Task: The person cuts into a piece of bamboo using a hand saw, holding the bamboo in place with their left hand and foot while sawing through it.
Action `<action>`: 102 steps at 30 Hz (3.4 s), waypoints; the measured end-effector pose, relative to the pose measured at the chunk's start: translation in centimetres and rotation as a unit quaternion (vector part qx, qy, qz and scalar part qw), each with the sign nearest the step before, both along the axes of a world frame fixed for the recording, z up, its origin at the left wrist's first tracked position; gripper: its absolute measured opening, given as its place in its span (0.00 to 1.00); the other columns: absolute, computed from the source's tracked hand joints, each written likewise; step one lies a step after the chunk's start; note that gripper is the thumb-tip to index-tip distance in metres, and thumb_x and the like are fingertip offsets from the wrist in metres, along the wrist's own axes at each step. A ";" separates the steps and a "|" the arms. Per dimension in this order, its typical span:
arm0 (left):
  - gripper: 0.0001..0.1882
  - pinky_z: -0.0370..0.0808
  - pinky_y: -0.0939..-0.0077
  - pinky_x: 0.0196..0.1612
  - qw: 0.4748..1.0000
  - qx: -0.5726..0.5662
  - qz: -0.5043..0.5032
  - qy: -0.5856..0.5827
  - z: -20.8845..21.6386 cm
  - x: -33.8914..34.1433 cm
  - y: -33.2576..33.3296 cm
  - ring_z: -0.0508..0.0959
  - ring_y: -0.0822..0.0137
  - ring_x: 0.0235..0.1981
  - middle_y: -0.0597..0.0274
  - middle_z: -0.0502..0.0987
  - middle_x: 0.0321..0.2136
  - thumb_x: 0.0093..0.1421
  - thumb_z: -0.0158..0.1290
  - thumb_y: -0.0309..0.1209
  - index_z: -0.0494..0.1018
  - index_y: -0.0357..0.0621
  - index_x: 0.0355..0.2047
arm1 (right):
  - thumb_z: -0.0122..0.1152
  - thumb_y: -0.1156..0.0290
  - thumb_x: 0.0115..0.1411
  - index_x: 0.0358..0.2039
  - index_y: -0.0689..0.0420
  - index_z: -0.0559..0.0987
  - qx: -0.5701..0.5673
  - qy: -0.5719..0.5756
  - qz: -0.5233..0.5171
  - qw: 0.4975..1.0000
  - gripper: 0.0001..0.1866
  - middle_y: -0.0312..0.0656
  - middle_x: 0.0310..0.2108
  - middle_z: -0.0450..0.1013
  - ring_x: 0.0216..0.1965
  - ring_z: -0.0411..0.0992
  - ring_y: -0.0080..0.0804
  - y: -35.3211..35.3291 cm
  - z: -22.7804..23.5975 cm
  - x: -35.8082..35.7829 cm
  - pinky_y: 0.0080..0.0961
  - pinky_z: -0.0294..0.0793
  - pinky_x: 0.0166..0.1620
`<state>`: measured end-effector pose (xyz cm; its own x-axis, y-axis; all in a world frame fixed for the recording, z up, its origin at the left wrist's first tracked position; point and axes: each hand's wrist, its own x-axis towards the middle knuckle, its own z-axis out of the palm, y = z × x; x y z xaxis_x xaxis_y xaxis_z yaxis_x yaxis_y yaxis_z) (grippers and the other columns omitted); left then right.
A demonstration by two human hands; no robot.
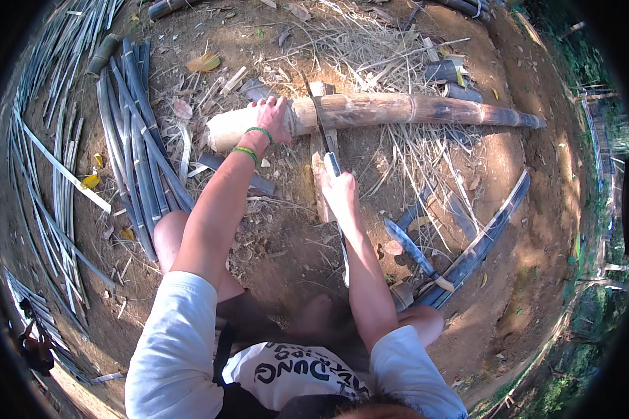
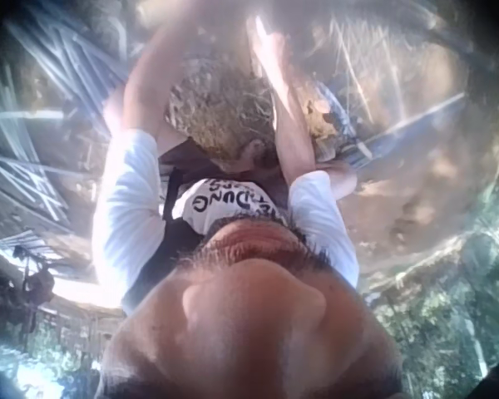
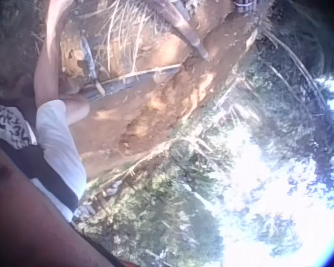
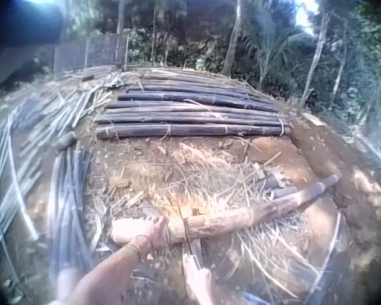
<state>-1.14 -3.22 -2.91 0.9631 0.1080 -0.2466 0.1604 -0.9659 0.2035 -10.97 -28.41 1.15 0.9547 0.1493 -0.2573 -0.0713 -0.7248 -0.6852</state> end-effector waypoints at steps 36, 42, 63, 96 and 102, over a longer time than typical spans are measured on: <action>0.61 0.70 0.48 0.64 0.998 0.002 -0.059 0.037 3.2 -2.7 -1.0 0.75 0.45 0.58 0.46 0.75 0.55 0.36 0.74 0.54 0.60 0.44 0.68 | 0.65 0.54 0.66 0.32 0.68 0.83 -0.022 0.000 -0.043 0.999 0.24 0.59 0.22 0.76 0.26 0.81 0.47 1.6 -0.3 0.8 0.42 0.75 0.32; 0.58 0.78 0.59 0.58 0.986 -0.025 -0.060 0.153 6.4 -7.5 -4.3 0.81 0.49 0.53 0.47 0.80 0.51 0.37 0.73 0.57 0.64 0.42 0.65 | 0.64 0.52 0.64 0.32 0.67 0.83 -0.034 0.039 0.005 0.999 0.25 0.62 0.26 0.78 0.33 0.82 0.59 -2.9 2.7 -1.5 0.47 0.77 0.37; 0.52 0.78 0.56 0.57 0.995 -0.034 -0.047 0.086 4.9 -3.4 -3.8 0.81 0.48 0.54 0.48 0.81 0.50 0.34 0.77 0.52 0.68 0.46 0.59 | 0.67 0.58 0.66 0.36 0.64 0.82 0.079 -0.145 -0.107 0.980 0.18 0.51 0.22 0.78 0.25 0.80 0.44 -0.9 -5.3 -0.4 0.40 0.76 0.30; 0.58 0.77 0.51 0.56 0.998 0.007 -0.018 -0.057 2.1 -0.8 -2.6 0.80 0.50 0.55 0.52 0.77 0.54 0.30 0.76 0.56 0.67 0.43 0.60 | 0.63 0.53 0.68 0.27 0.68 0.80 0.018 -0.010 -0.014 1.000 0.26 0.59 0.20 0.76 0.25 0.79 0.61 -0.5 0.3 3.3 0.46 0.75 0.28; 0.59 0.76 0.50 0.58 0.999 -0.012 -0.003 0.034 2.1 -0.7 -0.7 0.79 0.50 0.56 0.52 0.76 0.55 0.30 0.76 0.56 0.67 0.43 0.62 | 0.62 0.60 0.68 0.33 0.68 0.83 0.015 -0.004 -0.002 1.000 0.19 0.60 0.22 0.77 0.30 0.82 0.58 -2.4 3.3 -3.1 0.45 0.78 0.32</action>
<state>-1.87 -3.91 -0.76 0.9447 0.0956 -0.3138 0.1690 -0.9617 0.2158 -14.11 -30.84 4.47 0.9573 0.1536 -0.2449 -0.0681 -0.7036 -0.7073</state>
